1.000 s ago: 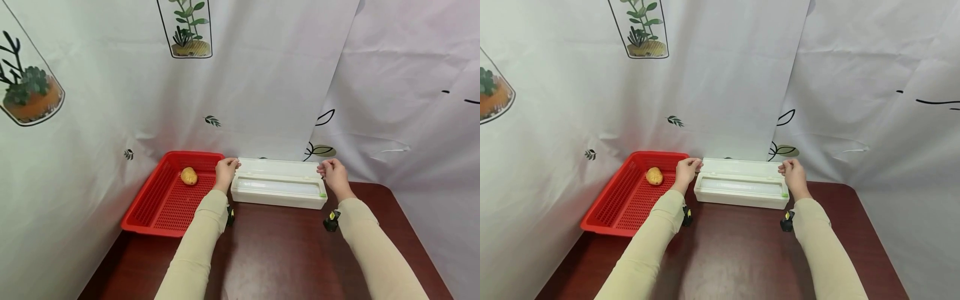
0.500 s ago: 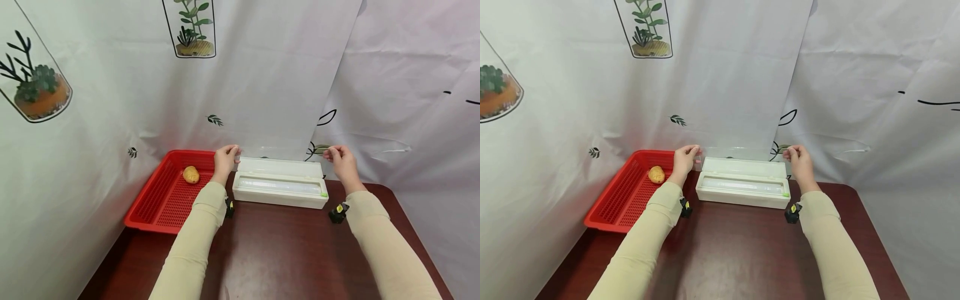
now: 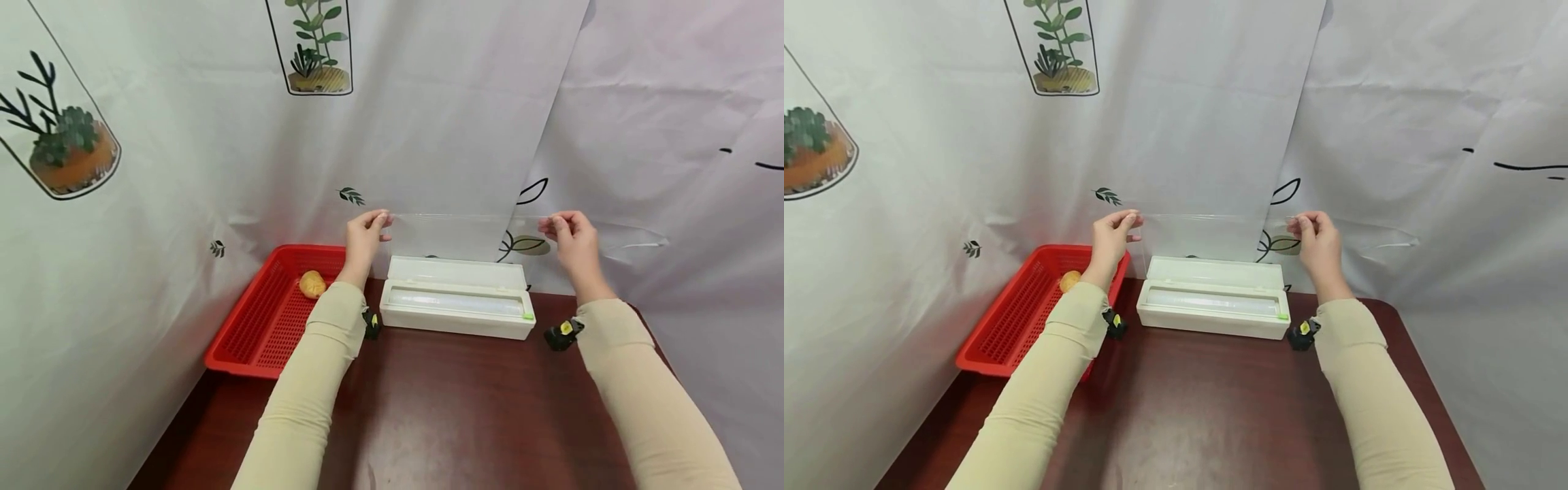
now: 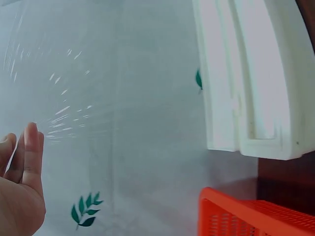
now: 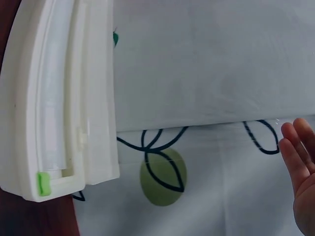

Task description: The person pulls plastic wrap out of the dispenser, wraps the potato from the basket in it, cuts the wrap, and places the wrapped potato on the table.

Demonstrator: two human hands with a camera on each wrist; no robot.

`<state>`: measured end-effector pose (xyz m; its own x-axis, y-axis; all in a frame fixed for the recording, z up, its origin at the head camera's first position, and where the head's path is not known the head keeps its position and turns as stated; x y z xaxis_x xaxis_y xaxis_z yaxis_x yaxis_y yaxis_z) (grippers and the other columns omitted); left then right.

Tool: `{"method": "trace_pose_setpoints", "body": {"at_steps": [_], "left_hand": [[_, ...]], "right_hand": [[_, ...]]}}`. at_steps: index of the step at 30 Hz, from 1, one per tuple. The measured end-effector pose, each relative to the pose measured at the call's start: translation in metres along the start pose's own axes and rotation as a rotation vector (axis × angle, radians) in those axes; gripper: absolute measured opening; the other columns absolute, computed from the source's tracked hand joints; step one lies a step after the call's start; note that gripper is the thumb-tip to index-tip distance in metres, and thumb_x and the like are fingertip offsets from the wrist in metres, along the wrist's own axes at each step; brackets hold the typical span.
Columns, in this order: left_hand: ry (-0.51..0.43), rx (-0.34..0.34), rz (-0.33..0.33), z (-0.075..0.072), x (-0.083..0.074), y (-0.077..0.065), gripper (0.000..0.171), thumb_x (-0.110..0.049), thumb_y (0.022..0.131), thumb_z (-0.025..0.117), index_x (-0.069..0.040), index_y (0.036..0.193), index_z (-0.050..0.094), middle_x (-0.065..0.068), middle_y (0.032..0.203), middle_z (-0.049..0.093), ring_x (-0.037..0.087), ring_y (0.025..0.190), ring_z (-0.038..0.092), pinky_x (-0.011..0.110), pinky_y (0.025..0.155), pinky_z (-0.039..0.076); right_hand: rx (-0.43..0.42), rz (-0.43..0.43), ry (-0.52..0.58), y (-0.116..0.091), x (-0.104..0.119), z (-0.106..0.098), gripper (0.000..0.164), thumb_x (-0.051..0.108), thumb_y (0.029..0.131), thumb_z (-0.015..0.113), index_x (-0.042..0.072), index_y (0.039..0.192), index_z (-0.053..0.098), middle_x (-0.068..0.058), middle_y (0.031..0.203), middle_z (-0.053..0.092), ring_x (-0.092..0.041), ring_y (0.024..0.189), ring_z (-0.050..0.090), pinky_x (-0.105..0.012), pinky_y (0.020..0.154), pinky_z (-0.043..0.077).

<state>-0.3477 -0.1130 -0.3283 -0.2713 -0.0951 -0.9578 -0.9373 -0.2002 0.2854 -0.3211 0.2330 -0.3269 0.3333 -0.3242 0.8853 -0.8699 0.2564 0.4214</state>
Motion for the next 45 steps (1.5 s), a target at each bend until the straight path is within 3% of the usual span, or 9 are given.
{"method": "trace_pose_setpoints", "body": {"at_steps": [8,19,25,29,37,42,45], "left_hand": [[-0.059,-0.033,0.050,-0.002,-0.016,0.001,0.023,-0.007,0.090,0.058,0.007,0.107,0.065,0.022,0.100,0.066,0.025,0.094,0.064,0.029,0.069,0.053],[-0.091,-0.044,0.182,-0.005,-0.036,0.005,0.024,-0.003,0.088,0.059,0.013,0.106,0.063,0.025,0.101,0.064,0.027,0.094,0.064,0.029,0.077,0.051],[-0.088,-0.047,0.186,-0.008,-0.067,-0.007,0.023,0.000,0.088,0.058,0.014,0.105,0.062,0.028,0.101,0.063,0.028,0.095,0.063,0.027,0.081,0.050],[-0.075,-0.053,0.220,-0.009,-0.083,-0.012,0.022,0.002,0.088,0.058,0.015,0.104,0.062,0.029,0.101,0.063,0.030,0.095,0.062,0.026,0.082,0.049],[-0.148,-0.067,0.245,-0.011,-0.083,0.005,0.022,-0.003,0.086,0.062,0.010,0.104,0.066,0.024,0.098,0.066,0.020,0.091,0.064,0.026,0.083,0.049],[-0.184,-0.093,0.267,-0.012,-0.095,0.008,0.020,-0.003,0.086,0.063,0.008,0.102,0.067,0.018,0.095,0.068,0.015,0.088,0.065,0.025,0.083,0.048],[-0.192,-0.097,0.312,-0.014,-0.103,0.005,0.020,-0.003,0.086,0.063,0.009,0.102,0.067,0.019,0.095,0.068,0.016,0.088,0.065,0.026,0.084,0.048]], "right_hand": [[-0.026,-0.070,0.027,0.002,0.020,-0.004,0.012,0.011,0.097,0.045,0.005,0.094,0.054,0.015,0.081,0.061,0.001,0.079,0.060,-0.016,0.078,0.047],[-0.056,-0.151,0.091,0.004,0.042,-0.010,0.012,0.005,0.096,0.045,0.005,0.092,0.057,0.012,0.083,0.063,-0.002,0.081,0.060,-0.019,0.082,0.047],[-0.063,-0.220,0.098,-0.007,0.072,-0.012,0.013,0.002,0.096,0.045,-0.004,0.094,0.056,0.012,0.084,0.062,-0.002,0.084,0.060,-0.023,0.087,0.045],[-0.078,-0.261,0.121,-0.006,0.081,-0.014,0.013,0.000,0.095,0.045,-0.004,0.092,0.058,0.012,0.084,0.063,-0.003,0.084,0.061,-0.021,0.086,0.044],[-0.100,-0.315,0.181,0.003,0.093,-0.021,0.013,-0.001,0.094,0.047,-0.001,0.091,0.060,0.008,0.086,0.066,-0.007,0.085,0.062,-0.022,0.086,0.043],[-0.098,-0.347,0.182,0.005,0.107,-0.025,0.012,0.001,0.094,0.047,-0.002,0.091,0.059,0.007,0.087,0.065,-0.009,0.087,0.062,-0.025,0.089,0.043],[-0.103,-0.364,0.218,0.007,0.112,-0.028,0.012,0.001,0.094,0.048,-0.003,0.091,0.059,0.003,0.088,0.066,-0.010,0.087,0.062,-0.026,0.090,0.042]]}}
Point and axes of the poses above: each hand's wrist, its own y-axis towards the middle knuckle, its own z-axis out of the palm, x = y × z, the point moved 3 cm from there along y, towards the middle knuckle
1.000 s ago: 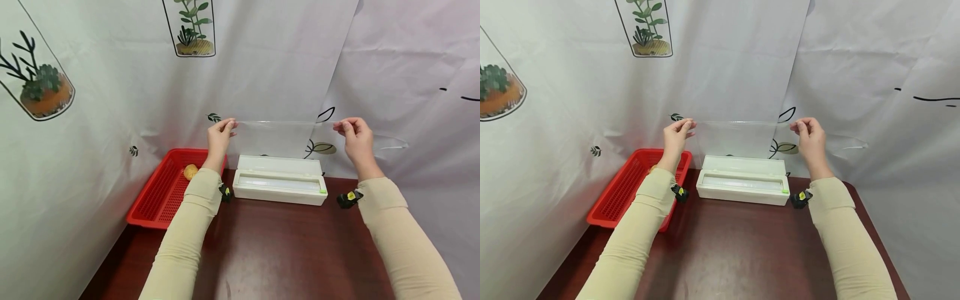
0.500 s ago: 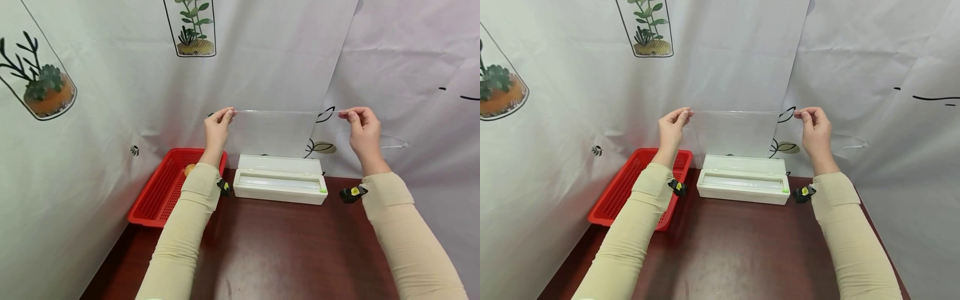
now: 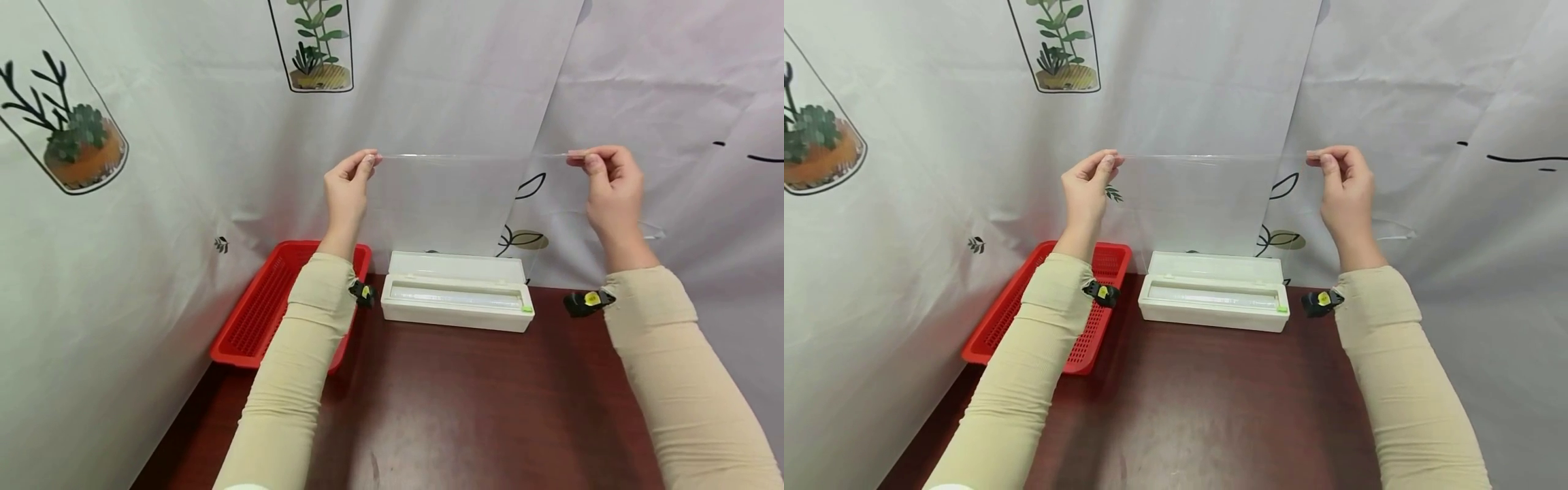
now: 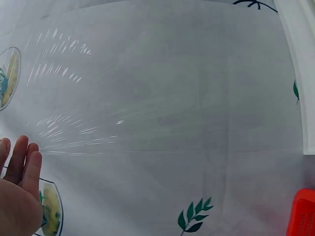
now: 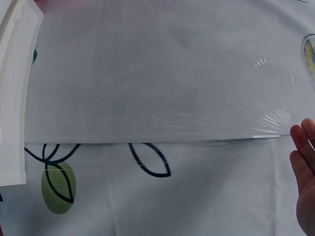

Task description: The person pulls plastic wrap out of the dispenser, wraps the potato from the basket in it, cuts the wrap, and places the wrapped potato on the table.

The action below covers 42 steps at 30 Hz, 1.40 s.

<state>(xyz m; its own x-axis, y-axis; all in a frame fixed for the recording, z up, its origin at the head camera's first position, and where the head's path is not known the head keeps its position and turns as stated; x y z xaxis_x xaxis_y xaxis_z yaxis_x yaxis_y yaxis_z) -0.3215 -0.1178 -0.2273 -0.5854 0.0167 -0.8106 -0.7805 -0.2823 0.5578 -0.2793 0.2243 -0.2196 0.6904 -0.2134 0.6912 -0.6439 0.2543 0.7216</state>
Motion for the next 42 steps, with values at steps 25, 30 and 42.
{"method": "trace_pose_setpoints", "body": {"at_steps": [25,30,42], "left_hand": [[0.179,1.037,0.064,-0.125,-0.004,-0.225,0.016,0.001,0.084,0.062,-0.012,0.090,0.067,0.005,0.098,0.063,0.014,0.096,0.057,0.029,0.084,0.046],[0.147,1.224,-0.434,-0.136,0.058,-0.289,0.011,-0.007,0.090,0.057,-0.002,0.086,0.066,0.008,0.076,0.068,0.005,0.069,0.062,0.026,0.063,0.052],[0.336,1.061,-0.796,-0.143,0.127,-0.329,0.012,-0.006,0.090,0.055,-0.001,0.081,0.059,0.008,0.057,0.061,0.014,0.041,0.054,0.022,0.037,0.037]], "right_hand": [[0.978,0.093,0.112,-0.213,0.024,-0.085,0.039,-0.024,0.078,0.052,0.010,0.093,0.064,-0.006,0.091,0.066,-0.014,0.092,0.060,-0.019,0.084,0.042],[1.230,0.555,0.371,-0.287,-0.026,-0.088,0.023,-0.012,0.091,0.042,0.002,0.096,0.059,-0.009,0.082,0.066,-0.016,0.076,0.064,-0.031,0.070,0.051],[0.959,0.900,0.134,-0.364,-0.095,-0.085,0.013,0.007,0.093,0.053,-0.005,0.094,0.056,-0.007,0.086,0.062,-0.014,0.075,0.062,-0.033,0.060,0.053]]}}
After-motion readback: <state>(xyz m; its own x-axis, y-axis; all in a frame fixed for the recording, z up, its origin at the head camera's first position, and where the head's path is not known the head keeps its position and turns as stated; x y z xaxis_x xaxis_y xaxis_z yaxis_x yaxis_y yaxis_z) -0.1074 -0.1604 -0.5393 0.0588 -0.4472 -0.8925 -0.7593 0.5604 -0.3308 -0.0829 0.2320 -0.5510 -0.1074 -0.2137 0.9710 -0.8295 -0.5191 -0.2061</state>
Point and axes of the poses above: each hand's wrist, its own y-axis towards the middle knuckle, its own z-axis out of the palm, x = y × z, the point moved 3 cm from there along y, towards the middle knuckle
